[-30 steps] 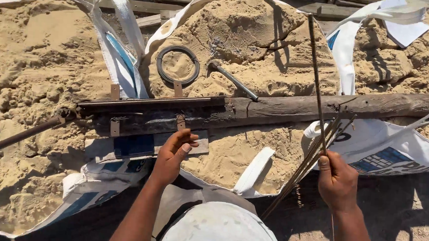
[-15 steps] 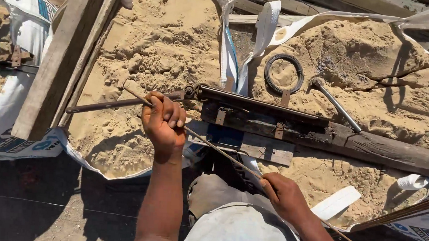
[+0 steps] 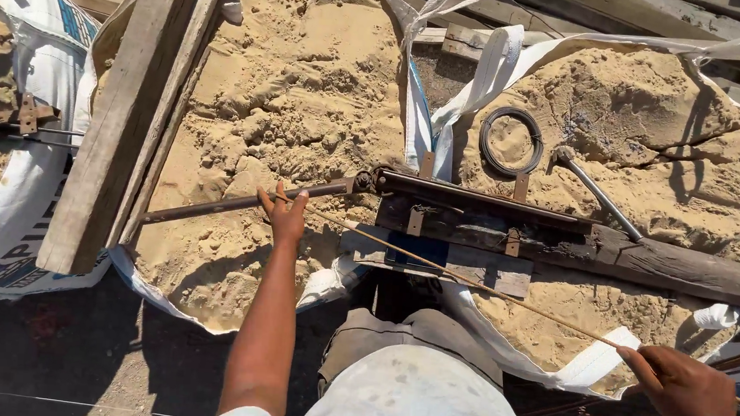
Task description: Using a manual bending jig mounted on a wooden beam to shape straight rebar rods into rectangular stirrups for construction.
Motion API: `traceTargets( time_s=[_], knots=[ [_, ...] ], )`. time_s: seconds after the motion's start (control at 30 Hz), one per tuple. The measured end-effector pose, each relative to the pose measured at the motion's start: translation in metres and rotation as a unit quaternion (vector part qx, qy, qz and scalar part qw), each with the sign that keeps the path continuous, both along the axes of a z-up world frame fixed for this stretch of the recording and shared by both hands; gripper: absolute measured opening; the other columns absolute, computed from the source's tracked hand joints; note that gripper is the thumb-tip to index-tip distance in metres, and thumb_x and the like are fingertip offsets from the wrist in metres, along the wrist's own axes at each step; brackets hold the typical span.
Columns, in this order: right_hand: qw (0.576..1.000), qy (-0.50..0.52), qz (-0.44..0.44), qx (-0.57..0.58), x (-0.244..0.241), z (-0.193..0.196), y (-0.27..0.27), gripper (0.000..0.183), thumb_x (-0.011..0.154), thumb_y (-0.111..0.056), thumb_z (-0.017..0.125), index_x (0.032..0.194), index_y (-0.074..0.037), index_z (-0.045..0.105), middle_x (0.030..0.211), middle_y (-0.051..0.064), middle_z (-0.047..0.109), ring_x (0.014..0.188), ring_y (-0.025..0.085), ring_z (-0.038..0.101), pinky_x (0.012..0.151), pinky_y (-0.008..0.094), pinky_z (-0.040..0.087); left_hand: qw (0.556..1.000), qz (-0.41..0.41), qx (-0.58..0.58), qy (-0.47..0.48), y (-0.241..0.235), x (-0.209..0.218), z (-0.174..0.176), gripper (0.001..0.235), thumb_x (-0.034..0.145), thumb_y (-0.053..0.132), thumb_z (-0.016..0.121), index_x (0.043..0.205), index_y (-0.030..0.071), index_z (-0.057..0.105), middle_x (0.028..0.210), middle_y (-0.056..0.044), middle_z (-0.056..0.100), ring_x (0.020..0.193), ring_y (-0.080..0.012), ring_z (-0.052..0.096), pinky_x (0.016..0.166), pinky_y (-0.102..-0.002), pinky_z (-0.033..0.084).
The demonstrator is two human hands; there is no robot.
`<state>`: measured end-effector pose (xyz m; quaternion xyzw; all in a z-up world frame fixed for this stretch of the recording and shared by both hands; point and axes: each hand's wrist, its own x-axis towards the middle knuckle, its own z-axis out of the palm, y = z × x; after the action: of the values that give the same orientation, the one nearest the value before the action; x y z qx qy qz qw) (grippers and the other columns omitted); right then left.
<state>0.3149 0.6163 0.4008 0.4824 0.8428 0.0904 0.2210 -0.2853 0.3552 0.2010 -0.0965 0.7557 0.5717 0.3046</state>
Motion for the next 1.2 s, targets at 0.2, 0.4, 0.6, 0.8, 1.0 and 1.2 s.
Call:
traceTargets(
  time_s=[0.2, 0.4, 0.6, 0.8, 1.0, 1.2],
  knots=[
    [0.987, 0.072, 0.108, 0.095, -0.033, 0.009, 0.049, 0.031, 0.092, -0.066, 0.057, 0.08, -0.043, 0.075, 0.06, -0.018, 0.069, 0.051, 0.005, 0.064, 0.045, 0.027, 0.047, 0.995, -0.054, -0.056, 0.069, 0.067, -0.068, -0.006, 0.024, 0.093, 0.029, 0.069, 0.107, 0.01, 0.067, 0.176, 0.004, 0.005, 0.162, -0.0282, 0.016, 0.111, -0.05, 0.043],
    [0.965, 0.098, 0.188, 0.156, -0.066, -0.02, 0.12, 0.034, 0.102, -0.064, 0.062, 0.08, -0.041, 0.073, 0.067, -0.014, 0.067, 0.061, 0.009, 0.066, 0.047, 0.028, 0.036, 0.994, -0.11, 0.005, 0.001, 0.11, -0.127, -0.006, 0.078, 0.094, 0.021, 0.071, 0.161, 0.025, 0.031, 0.167, -0.025, 0.023, 0.15, -0.0445, 0.033, 0.119, -0.062, 0.033],
    [0.972, 0.171, 0.157, 0.032, -0.092, -0.069, 0.197, 0.024, 0.095, -0.056, 0.067, 0.099, -0.037, 0.08, 0.077, -0.016, 0.073, 0.056, 0.006, 0.063, 0.042, 0.027, 0.044, 0.993, 0.006, 0.031, 0.112, 0.114, -0.111, -0.023, 0.024, 0.092, 0.02, 0.073, 0.113, 0.009, 0.071, 0.165, 0.001, 0.039, 0.151, -0.0285, 0.04, 0.119, -0.048, 0.039],
    [0.983, 0.098, 0.02, -0.153, -0.118, -0.101, 0.225, 0.034, 0.094, -0.054, 0.061, 0.113, -0.033, 0.081, 0.108, -0.008, 0.081, 0.084, 0.015, 0.078, 0.062, 0.036, 0.066, 0.976, 0.193, 0.094, 0.023, 0.095, -0.046, -0.056, 0.032, 0.095, 0.029, 0.064, 0.123, 0.015, 0.069, 0.142, -0.016, 0.064, 0.129, -0.0271, 0.062, 0.102, -0.038, 0.052],
    [0.969, 0.004, -0.042, -0.244, -0.106, -0.135, 0.245, 0.045, 0.096, -0.059, 0.052, 0.116, -0.03, 0.081, 0.12, -0.003, 0.08, 0.105, 0.02, 0.075, 0.081, 0.043, 0.069, 0.964, 0.205, 0.152, -0.08, 0.117, -0.039, -0.08, 0.033, 0.092, 0.014, 0.068, 0.123, 0.01, 0.06, 0.143, -0.016, 0.063, 0.141, -0.0313, 0.053, 0.124, -0.05, 0.03],
    [0.973, 0.017, -0.059, -0.223, -0.077, -0.164, 0.252, 0.053, 0.098, -0.061, 0.049, 0.126, -0.025, 0.076, 0.126, 0.003, 0.076, 0.105, 0.025, 0.074, 0.074, 0.048, 0.07, 0.969, 0.126, 0.206, -0.055, 0.111, -0.017, -0.069, 0.017, 0.088, 0.015, 0.076, 0.093, 0.013, 0.061, 0.135, -0.013, 0.072, 0.124, -0.0287, 0.068, 0.099, -0.043, 0.06]
  ],
)
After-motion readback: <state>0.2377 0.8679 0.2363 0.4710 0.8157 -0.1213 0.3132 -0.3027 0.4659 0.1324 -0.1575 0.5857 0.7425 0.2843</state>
